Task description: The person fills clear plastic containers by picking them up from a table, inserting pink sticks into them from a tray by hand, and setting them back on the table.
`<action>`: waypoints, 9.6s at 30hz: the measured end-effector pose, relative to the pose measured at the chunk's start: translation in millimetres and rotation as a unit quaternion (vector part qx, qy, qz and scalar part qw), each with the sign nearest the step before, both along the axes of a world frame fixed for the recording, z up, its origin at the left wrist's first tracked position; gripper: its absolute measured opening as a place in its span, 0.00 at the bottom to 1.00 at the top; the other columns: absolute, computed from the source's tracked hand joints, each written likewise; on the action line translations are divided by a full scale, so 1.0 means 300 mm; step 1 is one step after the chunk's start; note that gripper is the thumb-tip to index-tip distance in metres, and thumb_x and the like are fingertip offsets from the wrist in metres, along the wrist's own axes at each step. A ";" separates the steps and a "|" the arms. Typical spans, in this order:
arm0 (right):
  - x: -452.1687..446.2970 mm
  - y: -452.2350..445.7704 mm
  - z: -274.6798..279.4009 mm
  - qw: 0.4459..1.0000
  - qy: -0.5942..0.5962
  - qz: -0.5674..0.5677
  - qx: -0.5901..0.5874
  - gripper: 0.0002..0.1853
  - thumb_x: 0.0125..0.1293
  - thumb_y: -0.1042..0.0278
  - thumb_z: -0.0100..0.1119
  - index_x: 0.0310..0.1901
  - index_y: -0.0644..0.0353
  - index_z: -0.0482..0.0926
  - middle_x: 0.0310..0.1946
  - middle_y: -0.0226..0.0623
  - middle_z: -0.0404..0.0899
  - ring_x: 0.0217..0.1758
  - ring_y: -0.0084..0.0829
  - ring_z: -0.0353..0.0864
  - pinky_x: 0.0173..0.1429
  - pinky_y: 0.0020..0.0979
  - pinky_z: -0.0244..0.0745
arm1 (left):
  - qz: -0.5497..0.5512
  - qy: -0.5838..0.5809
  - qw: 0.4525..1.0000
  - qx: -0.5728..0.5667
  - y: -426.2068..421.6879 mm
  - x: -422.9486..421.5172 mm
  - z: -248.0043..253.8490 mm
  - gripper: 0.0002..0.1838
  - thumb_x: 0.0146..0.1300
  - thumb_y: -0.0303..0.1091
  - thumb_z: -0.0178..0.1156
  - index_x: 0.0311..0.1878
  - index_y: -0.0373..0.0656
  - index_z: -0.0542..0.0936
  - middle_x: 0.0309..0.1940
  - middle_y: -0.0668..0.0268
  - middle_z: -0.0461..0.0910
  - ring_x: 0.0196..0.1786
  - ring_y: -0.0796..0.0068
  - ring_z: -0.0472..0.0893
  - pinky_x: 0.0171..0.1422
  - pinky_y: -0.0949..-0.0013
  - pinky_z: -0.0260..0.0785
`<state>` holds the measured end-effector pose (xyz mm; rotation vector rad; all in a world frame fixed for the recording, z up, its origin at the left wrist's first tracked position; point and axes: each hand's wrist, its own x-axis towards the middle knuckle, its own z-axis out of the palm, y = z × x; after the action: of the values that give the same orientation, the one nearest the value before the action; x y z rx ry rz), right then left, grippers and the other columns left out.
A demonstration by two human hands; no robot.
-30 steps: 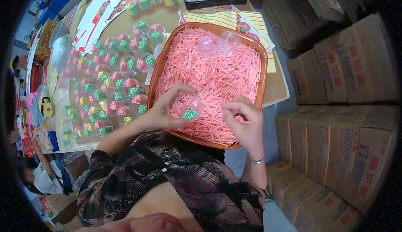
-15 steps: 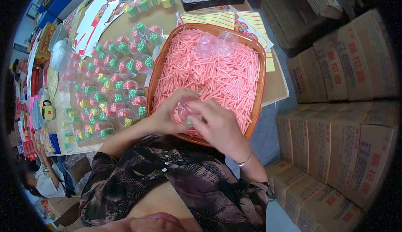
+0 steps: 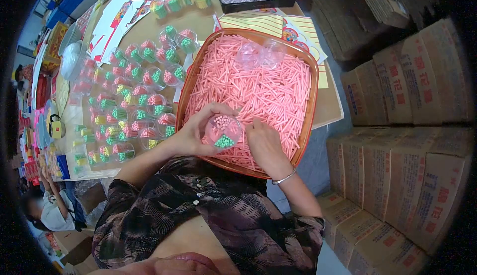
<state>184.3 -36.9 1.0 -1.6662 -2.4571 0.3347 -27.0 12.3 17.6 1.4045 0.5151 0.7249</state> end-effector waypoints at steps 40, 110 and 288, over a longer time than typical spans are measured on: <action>-0.091 0.005 0.173 0.975 0.215 0.029 0.049 0.26 0.68 0.47 0.54 0.60 0.54 0.77 0.71 0.52 0.58 0.74 0.51 0.58 0.73 0.50 0.55 | 0.107 0.024 0.992 0.062 -0.024 0.027 -0.033 0.38 0.46 0.22 0.70 0.64 0.38 0.67 0.58 0.60 0.71 0.58 0.69 0.74 0.65 0.67 0.67; 0.076 0.032 0.058 0.994 -0.004 -0.083 -0.073 0.09 0.62 0.72 0.56 0.41 0.65 0.79 0.40 0.45 0.79 0.41 0.45 0.77 0.49 0.38 0.72 | 0.523 0.318 0.779 0.136 -0.253 -0.727 0.071 0.22 0.56 0.24 0.63 0.56 0.45 0.78 0.50 0.63 0.79 0.49 0.71 0.76 0.57 0.67 0.68; 0.021 0.007 0.130 0.897 0.398 -0.189 0.037 0.09 0.65 0.73 0.61 0.28 0.63 0.73 0.24 0.27 0.72 0.27 0.19 0.67 0.36 0.20 0.64 | 0.170 -0.012 0.980 0.107 -0.069 -0.020 0.000 0.37 0.43 0.24 0.72 0.60 0.43 0.69 0.55 0.61 0.71 0.57 0.67 0.72 0.66 0.66 0.64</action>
<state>190.5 -34.8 40.1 -1.5095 -1.5017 0.6885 -33.0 -8.3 17.5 1.5218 0.6839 1.0979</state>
